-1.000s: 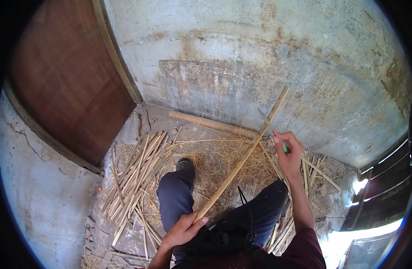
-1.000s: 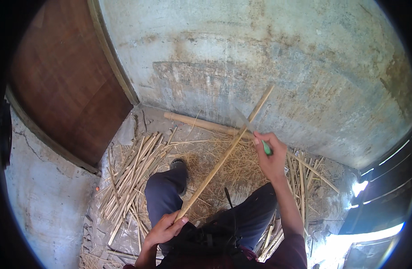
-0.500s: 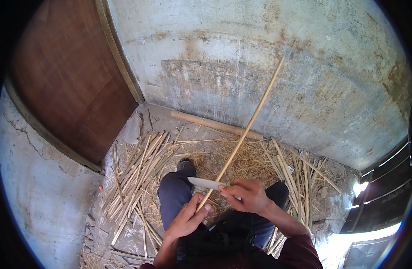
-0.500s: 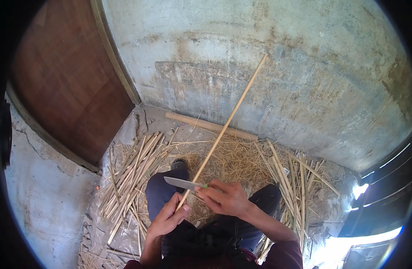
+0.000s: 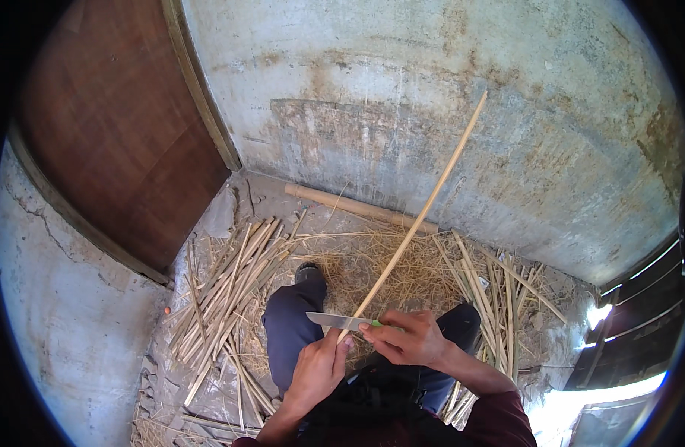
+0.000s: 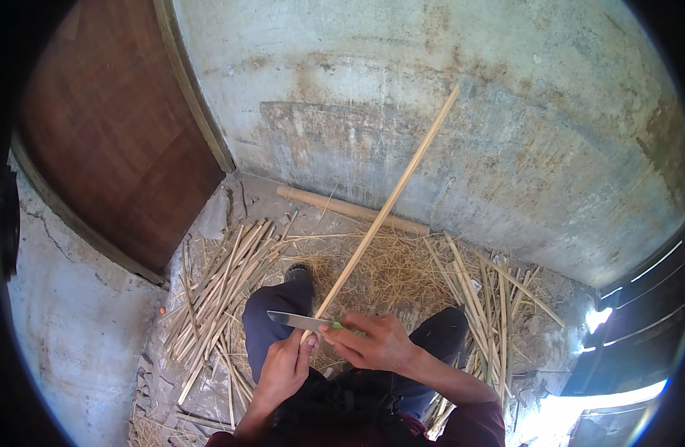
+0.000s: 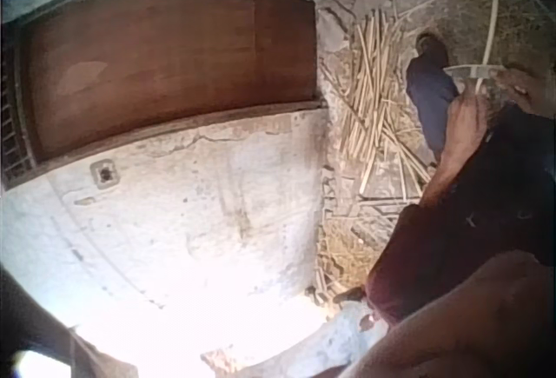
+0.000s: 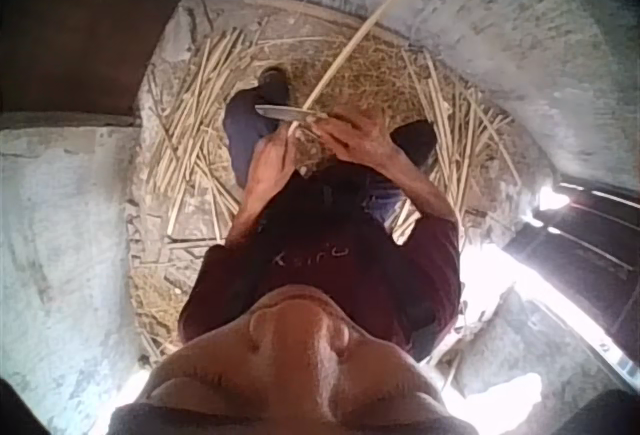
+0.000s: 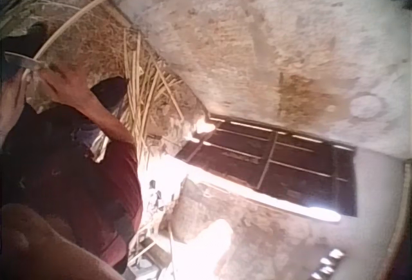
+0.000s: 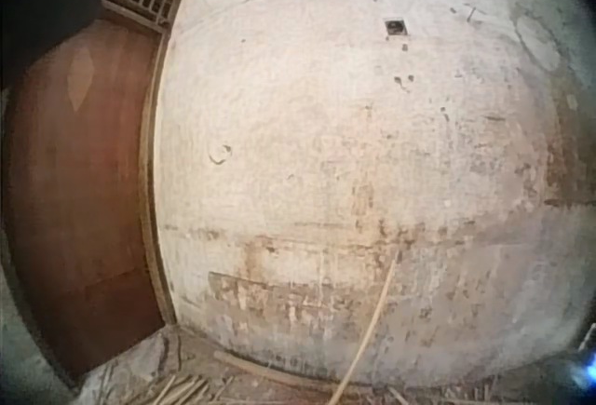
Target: The person uses a knife to shave and smooth the surface of a long wooden rod while sitting in a workshop surrounded by wood scraps and shavings.
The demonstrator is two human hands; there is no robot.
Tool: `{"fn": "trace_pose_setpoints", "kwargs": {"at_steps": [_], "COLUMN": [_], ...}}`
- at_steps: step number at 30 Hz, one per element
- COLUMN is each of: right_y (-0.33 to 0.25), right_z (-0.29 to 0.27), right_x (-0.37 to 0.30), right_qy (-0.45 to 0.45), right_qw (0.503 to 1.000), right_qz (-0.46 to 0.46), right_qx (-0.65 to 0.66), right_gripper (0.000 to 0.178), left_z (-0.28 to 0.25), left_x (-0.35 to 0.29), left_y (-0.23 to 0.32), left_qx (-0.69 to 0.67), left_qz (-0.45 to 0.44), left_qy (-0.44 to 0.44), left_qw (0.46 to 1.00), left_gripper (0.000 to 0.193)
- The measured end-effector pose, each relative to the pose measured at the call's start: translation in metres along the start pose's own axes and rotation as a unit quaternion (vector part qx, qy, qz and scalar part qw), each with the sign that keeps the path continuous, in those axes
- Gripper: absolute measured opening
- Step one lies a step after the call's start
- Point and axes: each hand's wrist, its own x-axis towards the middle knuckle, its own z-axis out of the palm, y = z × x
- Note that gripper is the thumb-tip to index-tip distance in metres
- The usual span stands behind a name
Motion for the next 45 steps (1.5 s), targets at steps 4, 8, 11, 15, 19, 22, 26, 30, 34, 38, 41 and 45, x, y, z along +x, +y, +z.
{"fn": "trace_pose_setpoints", "kwargs": {"at_steps": [4, 8, 11, 15, 19, 22, 26, 30, 34, 38, 41, 45], "right_y": [-0.004, -0.002, -0.005, -0.007, -0.007, 0.002, 0.010, 0.024, 0.074, 0.062, 0.035, 0.002], "right_z": [-0.003, -0.007, -0.016, -0.018, -0.022, -0.030, -0.040, -0.054, -0.092, -0.082, -0.047, -0.017], "right_x": [0.003, 0.004, 0.002, 0.003, 0.003, 0.006, 0.012, 0.012, 0.013, 0.005, 0.000, 0.007], "right_qy": [0.014, 0.043, 0.020, 0.022, 0.035, 0.048, 0.078, 0.072, 0.195, 0.175, 0.081, 0.020], "right_qw": [0.999, 0.997, 0.996, 0.994, 0.994, 0.992, 0.987, 0.981, 0.959, 0.958, 0.989, 0.997], "right_qz": [-0.019, -0.042, -0.047, -0.051, -0.032, -0.029, -0.017, 0.041, 0.141, 0.216, 0.121, 0.058], "right_qx": [-0.027, -0.052, -0.077, -0.093, -0.096, -0.110, -0.138, -0.173, -0.151, -0.062, -0.040, -0.040], "right_gripper": [0.029, 0.036, 0.044, 0.046, 0.047, 0.044, 0.033, 0.014, 0.005, 0.006, 0.013, 0.015], "left_z": [0.004, 0.000, 0.001, -0.002, -0.005, -0.010, -0.013, -0.014, -0.015, -0.013, -0.012, -0.011], "left_x": [-0.002, -0.002, -0.004, -0.004, -0.005, -0.007, -0.013, -0.019, -0.037, -0.039, -0.027, -0.011], "left_y": [-0.004, 0.014, 0.016, 0.020, 0.019, 0.022, 0.019, 0.009, -0.012, -0.017, -0.010, 0.008], "left_qx": [-0.002, 0.008, 0.029, 0.049, 0.051, 0.066, 0.064, 0.080, 0.085, 0.096, 0.075, 0.015], "left_qz": [0.011, -0.020, -0.012, -0.014, 0.015, 0.003, -0.013, -0.005, -0.004, -0.018, -0.065, -0.045], "left_qy": [0.000, 0.003, 0.013, 0.019, 0.032, 0.027, 0.031, 0.033, 0.032, 0.028, -0.006, -0.003], "left_qw": [1.000, 1.000, 0.999, 0.998, 0.998, 0.997, 0.997, 0.996, 0.996, 0.995, 0.995, 0.999], "left_gripper": [0.020, 0.013, 0.013, 0.014, 0.015, 0.014, 0.015, 0.014, 0.016, 0.018, 0.013, 0.012]}}
